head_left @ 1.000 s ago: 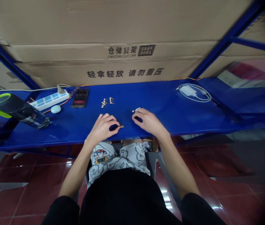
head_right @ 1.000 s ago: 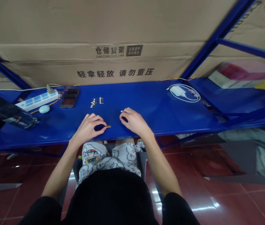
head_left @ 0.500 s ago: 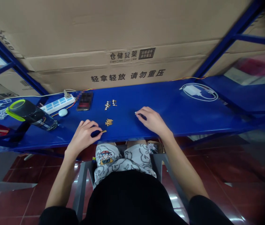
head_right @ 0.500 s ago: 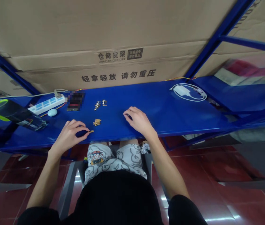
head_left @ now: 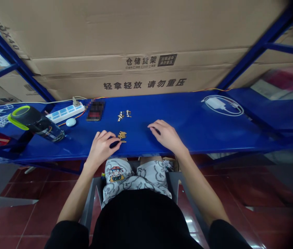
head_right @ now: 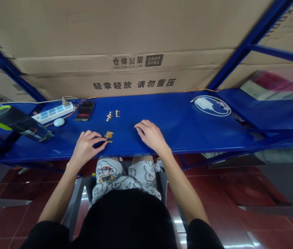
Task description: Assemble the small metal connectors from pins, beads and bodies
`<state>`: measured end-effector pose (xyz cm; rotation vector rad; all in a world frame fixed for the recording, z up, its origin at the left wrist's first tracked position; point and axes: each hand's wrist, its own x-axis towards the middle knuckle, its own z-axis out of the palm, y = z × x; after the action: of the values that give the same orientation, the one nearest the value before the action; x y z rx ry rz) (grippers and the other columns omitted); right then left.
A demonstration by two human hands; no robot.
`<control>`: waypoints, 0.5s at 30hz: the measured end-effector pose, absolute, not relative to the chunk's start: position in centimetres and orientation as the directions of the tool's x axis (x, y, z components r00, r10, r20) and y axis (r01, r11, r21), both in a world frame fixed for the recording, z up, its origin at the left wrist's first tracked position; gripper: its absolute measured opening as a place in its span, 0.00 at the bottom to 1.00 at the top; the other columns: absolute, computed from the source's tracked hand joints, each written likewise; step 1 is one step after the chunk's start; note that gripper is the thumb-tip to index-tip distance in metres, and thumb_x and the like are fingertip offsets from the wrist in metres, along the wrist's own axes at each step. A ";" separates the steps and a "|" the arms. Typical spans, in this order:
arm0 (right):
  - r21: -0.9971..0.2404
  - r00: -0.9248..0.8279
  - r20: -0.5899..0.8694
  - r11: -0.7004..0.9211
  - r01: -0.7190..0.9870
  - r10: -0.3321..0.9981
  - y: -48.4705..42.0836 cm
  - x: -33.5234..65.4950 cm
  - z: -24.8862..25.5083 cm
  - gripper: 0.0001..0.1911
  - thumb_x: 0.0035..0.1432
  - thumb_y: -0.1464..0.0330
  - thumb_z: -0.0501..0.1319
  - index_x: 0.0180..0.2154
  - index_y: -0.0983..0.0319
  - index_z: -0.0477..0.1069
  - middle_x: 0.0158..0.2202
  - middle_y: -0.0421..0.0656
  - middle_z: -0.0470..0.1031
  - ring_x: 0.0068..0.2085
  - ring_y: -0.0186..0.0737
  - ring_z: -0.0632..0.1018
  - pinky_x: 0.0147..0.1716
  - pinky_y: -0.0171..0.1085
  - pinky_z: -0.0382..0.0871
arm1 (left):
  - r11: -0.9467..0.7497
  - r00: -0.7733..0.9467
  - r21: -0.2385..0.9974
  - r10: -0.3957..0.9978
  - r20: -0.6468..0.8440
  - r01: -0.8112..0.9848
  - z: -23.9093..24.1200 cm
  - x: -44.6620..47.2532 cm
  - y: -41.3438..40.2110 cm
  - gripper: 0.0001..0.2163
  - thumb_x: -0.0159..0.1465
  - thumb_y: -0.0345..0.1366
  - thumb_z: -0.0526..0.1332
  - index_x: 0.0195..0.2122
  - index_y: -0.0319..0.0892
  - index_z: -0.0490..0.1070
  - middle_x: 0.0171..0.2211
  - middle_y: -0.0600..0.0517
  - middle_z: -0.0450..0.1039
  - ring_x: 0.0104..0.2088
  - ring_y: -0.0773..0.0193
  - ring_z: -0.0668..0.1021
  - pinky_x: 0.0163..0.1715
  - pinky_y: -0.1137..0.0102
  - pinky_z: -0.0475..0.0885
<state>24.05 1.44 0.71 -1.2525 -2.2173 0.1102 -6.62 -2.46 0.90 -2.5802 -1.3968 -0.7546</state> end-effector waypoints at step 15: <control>-0.221 -0.550 0.252 0.600 0.769 0.796 12.4 17.1 1.3 0.19 0.67 0.67 0.61 0.58 0.58 0.71 0.51 0.49 0.74 0.46 0.47 0.78 0.41 0.41 0.71 | -0.558 0.318 0.299 0.751 0.578 0.774 2.6 -5.0 -1.9 0.09 0.70 0.43 0.62 0.40 0.48 0.81 0.39 0.51 0.80 0.38 0.59 0.76 0.42 0.61 0.66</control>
<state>17.13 12.41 1.27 -1.2680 -2.5054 0.1209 -4.99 -1.93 2.62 -2.5230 -1.4608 -1.0777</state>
